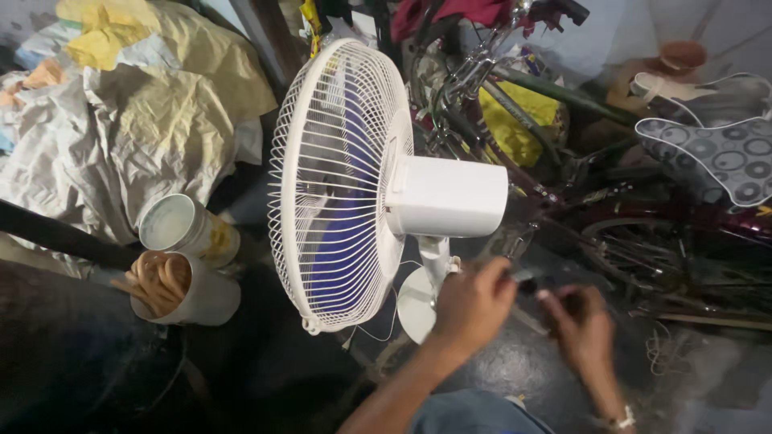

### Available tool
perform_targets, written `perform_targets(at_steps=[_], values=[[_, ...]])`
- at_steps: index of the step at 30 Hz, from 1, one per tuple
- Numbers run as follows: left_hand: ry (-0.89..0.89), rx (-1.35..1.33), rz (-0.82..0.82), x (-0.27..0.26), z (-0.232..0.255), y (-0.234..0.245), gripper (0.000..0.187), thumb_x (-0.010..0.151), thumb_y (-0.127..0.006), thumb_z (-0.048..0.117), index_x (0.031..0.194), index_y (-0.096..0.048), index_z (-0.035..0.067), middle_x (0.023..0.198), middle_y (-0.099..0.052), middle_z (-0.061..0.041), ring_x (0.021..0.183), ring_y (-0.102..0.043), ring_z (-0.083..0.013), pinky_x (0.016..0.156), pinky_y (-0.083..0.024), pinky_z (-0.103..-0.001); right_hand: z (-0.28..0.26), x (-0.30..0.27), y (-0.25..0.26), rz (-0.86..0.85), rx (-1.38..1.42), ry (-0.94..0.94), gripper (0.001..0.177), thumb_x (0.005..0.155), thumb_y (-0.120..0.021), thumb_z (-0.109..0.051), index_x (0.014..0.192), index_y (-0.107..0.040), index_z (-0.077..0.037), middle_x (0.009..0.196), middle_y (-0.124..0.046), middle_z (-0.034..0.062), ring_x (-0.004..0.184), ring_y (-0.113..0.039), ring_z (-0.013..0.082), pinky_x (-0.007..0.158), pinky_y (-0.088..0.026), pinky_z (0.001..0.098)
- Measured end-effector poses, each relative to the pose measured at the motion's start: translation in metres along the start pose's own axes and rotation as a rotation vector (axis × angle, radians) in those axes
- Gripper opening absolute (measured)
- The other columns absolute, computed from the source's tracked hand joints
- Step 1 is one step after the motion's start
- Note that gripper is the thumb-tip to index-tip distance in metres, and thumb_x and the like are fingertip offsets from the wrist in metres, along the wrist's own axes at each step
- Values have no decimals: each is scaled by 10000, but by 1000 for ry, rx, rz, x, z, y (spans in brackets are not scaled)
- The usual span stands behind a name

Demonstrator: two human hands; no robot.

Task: The person assembles a white pedestal fan by attaching the fan head to the stand and securing it with a knob. They then use a cloth to wipe the fan cage and body.

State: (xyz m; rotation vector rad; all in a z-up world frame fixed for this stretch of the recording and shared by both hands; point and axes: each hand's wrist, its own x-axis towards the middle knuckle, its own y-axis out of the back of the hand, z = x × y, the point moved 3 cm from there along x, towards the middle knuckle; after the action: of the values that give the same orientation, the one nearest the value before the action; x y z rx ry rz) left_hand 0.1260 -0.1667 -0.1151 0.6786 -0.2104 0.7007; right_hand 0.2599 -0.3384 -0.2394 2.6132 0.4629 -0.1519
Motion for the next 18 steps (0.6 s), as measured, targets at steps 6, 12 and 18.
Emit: perform_targets(at_steps=[6, 12, 18], values=[[-218, 281, -349, -40, 38, -34, 192, 925, -705, 219, 1025, -634, 71, 905, -708, -143, 787, -712, -338, 663, -559, -451, 97, -11, -61, -412, 725, -272, 397, 880, -658, -257, 1227, -637, -66, 1054, -716, 133, 903, -714, 271, 776, -588, 438], [-274, 281, 115, -70, 64, 64, 260, 892, -769, 251, 1072, -721, 70, 1095, -762, -106, 879, -749, -240, 700, -594, -365, 94, 61, -57, -80, 214, 251, 371, 900, -655, -236, 1209, -649, -31, 1112, -696, 148, 1011, -682, 317, 872, -556, 453], [-106, 695, 810, -57, 43, 223, 385, 912, -841, 186, 1218, -713, -11, 1211, -737, -130, 1128, -701, -299, 919, -486, -410, -39, 87, -77, -20, -716, 1141, 290, 776, -714, -228, 986, -706, -28, 1002, -693, 167, 1040, -655, 386, 933, -511, 544]])
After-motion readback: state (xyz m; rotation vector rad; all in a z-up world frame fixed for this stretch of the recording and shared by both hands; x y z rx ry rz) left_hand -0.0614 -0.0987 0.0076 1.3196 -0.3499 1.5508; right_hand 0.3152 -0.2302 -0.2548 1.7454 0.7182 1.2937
